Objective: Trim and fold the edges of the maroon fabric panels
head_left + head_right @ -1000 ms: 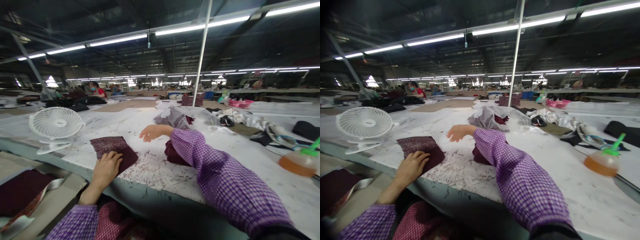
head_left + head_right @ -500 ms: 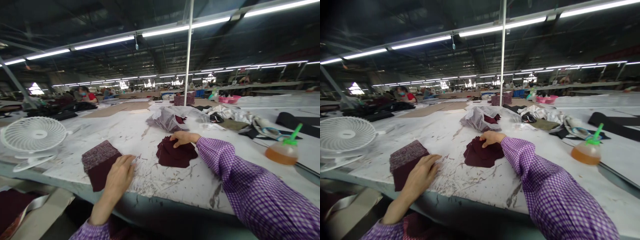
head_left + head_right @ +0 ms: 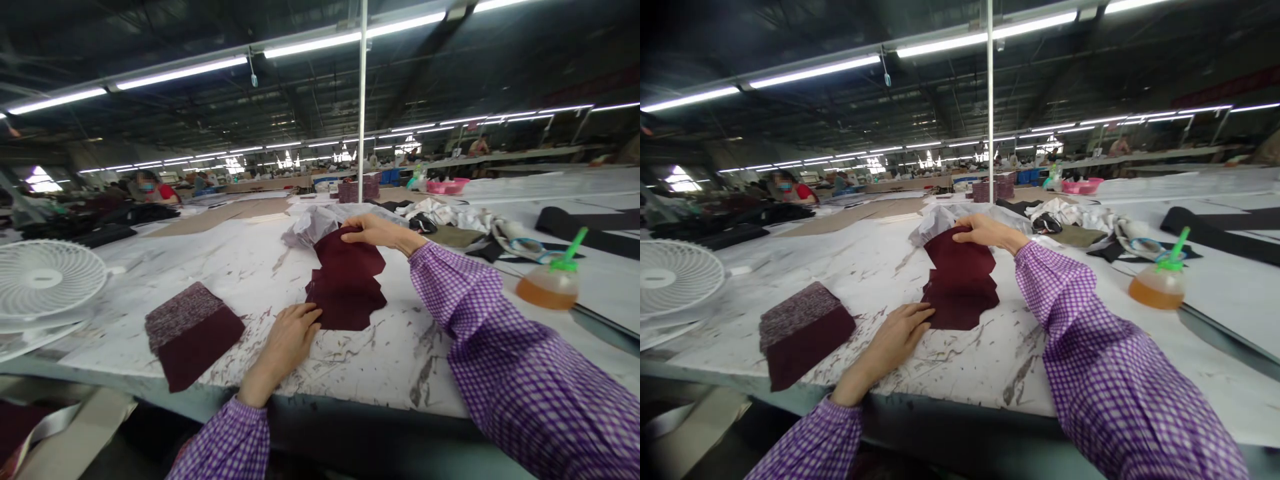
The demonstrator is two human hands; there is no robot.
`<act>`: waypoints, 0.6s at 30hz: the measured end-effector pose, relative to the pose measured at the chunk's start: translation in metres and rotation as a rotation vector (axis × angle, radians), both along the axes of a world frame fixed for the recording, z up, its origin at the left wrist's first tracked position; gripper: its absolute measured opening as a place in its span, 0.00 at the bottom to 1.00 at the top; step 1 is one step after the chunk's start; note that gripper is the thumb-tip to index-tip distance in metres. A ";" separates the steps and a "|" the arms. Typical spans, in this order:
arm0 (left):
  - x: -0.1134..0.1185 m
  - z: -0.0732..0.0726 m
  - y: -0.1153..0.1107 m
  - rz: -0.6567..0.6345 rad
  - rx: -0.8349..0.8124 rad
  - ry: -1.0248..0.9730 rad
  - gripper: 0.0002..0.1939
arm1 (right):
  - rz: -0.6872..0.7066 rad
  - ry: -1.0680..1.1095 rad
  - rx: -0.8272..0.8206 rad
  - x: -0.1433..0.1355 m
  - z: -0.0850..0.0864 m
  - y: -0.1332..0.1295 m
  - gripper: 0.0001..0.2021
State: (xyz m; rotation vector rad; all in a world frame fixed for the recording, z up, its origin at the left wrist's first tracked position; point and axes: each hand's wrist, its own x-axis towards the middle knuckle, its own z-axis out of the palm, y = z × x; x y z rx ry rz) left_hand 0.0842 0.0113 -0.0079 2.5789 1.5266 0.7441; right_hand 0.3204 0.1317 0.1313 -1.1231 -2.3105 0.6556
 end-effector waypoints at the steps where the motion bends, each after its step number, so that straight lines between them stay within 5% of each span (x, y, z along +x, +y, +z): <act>1: 0.000 -0.001 0.000 0.001 0.008 -0.002 0.18 | 0.004 0.072 -0.055 0.000 0.002 -0.003 0.09; 9: 0.003 -0.001 -0.003 0.011 0.032 -0.007 0.18 | 0.106 0.581 -0.278 -0.004 0.005 -0.010 0.10; 14: 0.004 0.002 -0.005 0.026 0.009 -0.009 0.18 | 0.257 0.016 -0.323 -0.012 -0.022 -0.009 0.11; 18: 0.003 0.002 -0.005 0.023 0.006 -0.012 0.17 | 0.207 -0.549 0.028 -0.035 -0.053 -0.007 0.15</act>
